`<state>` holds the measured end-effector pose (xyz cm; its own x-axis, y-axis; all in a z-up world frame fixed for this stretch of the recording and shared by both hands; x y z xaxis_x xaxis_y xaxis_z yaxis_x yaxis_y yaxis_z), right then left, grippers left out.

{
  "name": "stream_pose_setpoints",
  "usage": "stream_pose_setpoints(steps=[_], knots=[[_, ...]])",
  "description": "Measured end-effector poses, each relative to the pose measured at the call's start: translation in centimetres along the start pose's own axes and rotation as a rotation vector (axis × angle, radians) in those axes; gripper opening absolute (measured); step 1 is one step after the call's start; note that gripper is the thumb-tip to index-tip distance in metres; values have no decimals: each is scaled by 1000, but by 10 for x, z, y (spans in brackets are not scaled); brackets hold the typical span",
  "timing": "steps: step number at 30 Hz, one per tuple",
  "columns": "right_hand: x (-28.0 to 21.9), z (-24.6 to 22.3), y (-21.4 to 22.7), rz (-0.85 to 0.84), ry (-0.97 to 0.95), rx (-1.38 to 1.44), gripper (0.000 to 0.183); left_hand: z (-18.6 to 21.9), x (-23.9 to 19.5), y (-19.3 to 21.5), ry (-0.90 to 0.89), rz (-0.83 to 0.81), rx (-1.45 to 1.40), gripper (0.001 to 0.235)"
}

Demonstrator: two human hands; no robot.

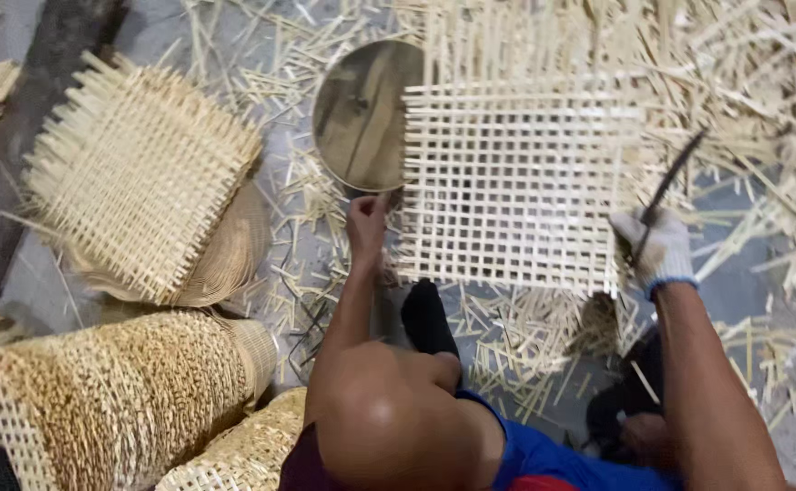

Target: The person sits on the floor and uses shears to trim the edges of a woven bamboo mat to fit a circular wooden base. The person repeatedly positions the mat over the base, cuts the excess strips, and stacks the finished pieces.

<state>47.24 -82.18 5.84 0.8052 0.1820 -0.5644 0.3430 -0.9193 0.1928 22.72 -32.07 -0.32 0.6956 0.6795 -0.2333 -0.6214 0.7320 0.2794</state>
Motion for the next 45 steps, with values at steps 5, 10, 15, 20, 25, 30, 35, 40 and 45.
stream_pose_setpoints(steps=[5,10,15,20,25,30,35,40,45], knots=[[-12,-9,-1,-40,109,-139,34,-117,64,9,397,125,-800,23],[-5,-12,-4,-6,103,-15,26,-113,127,31,424,341,-619,15],[-8,-9,13,96,103,-203,41,44,108,146,80,519,-181,18],[-7,-5,1,125,112,-126,54,150,7,187,127,435,-197,21],[-8,11,8,214,127,-276,44,144,-43,37,175,-191,-677,28],[14,32,-3,219,134,-20,46,78,-92,-88,315,-388,-493,28],[18,43,3,224,183,-151,41,51,-99,-120,360,-516,-421,30],[25,62,1,208,124,64,39,27,-87,-111,308,-522,-282,32],[22,53,-2,109,136,-6,30,20,-79,-114,335,-526,-190,29]])
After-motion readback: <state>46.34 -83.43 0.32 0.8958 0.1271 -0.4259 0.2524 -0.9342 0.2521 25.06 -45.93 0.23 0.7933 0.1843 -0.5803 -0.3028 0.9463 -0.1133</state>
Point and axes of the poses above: each hand's wrist, its own x-axis towards the middle knuckle, its own y-axis out of the back of the hand, z = x × y, the point moved 10 cm from there along x, towards the middle knuckle, and after that the axes turned 6 degrees about -z, right-handed, at the moved point
